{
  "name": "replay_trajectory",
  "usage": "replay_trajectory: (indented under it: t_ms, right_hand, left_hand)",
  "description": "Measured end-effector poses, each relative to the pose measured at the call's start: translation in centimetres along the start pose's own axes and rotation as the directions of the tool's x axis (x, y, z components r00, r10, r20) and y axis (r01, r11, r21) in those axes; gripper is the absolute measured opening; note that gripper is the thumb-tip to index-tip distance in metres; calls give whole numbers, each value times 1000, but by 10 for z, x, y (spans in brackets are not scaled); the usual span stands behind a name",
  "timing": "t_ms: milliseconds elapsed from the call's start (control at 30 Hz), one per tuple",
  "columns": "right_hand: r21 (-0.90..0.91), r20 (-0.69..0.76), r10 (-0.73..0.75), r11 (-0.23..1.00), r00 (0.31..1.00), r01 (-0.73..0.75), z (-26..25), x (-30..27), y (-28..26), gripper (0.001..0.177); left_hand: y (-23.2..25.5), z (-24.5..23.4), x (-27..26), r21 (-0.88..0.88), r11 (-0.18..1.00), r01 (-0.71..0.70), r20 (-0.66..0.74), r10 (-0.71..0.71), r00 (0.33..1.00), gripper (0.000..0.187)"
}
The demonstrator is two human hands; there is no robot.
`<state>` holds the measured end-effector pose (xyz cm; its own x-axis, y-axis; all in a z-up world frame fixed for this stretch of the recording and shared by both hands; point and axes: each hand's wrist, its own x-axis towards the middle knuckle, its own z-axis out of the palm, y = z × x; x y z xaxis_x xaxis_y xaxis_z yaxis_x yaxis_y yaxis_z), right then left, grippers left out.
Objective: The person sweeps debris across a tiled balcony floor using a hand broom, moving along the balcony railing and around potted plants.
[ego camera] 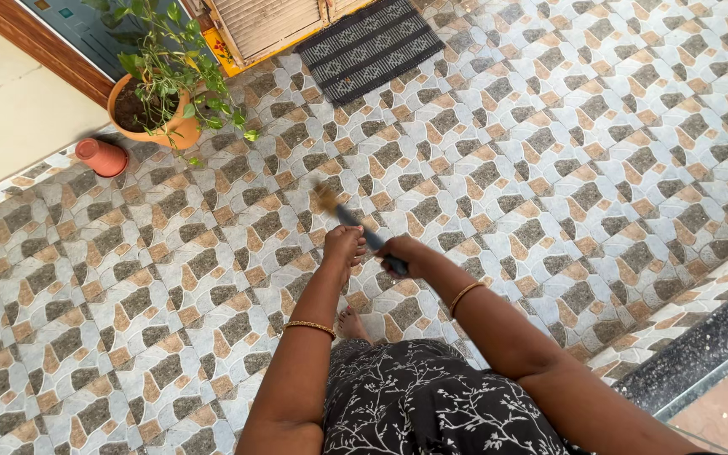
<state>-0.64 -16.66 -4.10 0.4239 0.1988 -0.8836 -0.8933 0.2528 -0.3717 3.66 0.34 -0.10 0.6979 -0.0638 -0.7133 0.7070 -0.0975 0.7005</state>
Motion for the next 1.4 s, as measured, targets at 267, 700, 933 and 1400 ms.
replay_trajectory:
  t_ms: [267, 700, 933, 1400]
  right_hand:
    - [-23, 85, 231, 973, 969, -230, -3, 36, 23, 22]
    - [76, -420, -105, 986, 901, 150, -43, 31, -13, 19]
    - [77, -15, -17, 997, 1000, 18, -32, 34, 2, 25]
    - [486, -260, 64, 871, 963, 73, -132, 41, 3, 25]
  left_hand:
    - [-9, -18, 25, 12, 999, 41, -69, -40, 997, 11]
    - [-14, -13, 22, 22, 998, 55, -83, -53, 995, 15]
    - [-5, 7, 18, 57, 997, 54, -40, -52, 998, 12]
    - [-9, 4, 20, 71, 995, 75, -72, -69, 995, 17]
